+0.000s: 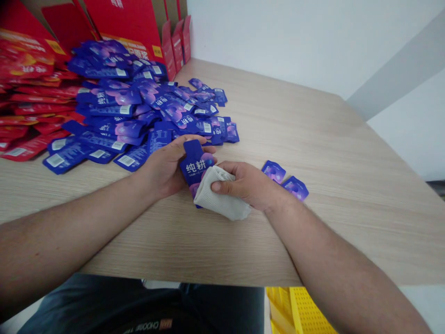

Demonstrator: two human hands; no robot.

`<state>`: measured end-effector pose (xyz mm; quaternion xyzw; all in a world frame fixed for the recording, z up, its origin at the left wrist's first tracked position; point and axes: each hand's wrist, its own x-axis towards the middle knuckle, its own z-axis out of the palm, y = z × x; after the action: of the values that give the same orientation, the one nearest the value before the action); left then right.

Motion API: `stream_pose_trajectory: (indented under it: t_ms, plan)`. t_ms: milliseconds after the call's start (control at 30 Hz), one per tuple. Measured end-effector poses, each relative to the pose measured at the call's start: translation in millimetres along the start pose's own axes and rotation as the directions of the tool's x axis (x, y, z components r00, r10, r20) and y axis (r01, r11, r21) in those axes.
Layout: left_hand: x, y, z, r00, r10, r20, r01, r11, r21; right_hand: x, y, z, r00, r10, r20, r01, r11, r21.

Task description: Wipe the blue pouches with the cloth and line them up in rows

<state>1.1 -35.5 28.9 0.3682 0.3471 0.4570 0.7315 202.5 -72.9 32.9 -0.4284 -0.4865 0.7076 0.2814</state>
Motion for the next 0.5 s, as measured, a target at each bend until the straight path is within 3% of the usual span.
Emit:
stream_pose_trajectory:
  t_ms: [133,367,433,500]
  plan:
    - [7,-5,-4.8,0.996,0.056,-0.074,-0.054,0.998,0.038,0,-4,-5,0.986,0.059,-0.153,-0.071,0.995,-0.073]
    - [11,-8,-8.6,0.986,0.134,-0.100,-0.106,0.963,0.246,-1,-5,-3,0.987,0.076,-0.139,-0.095,0.986,-0.134]
    - [11,-9,-8.7,0.985,0.134,-0.104,-0.099,0.952,0.288,-1,-6,-2,0.983,0.001,-0.182,-0.054,0.957,-0.284]
    - [10,-11,-6.7,0.987,0.138,-0.086,-0.104,0.943,0.316,0,-7,-2,0.945,-0.187,-0.269,0.018,0.850,-0.527]
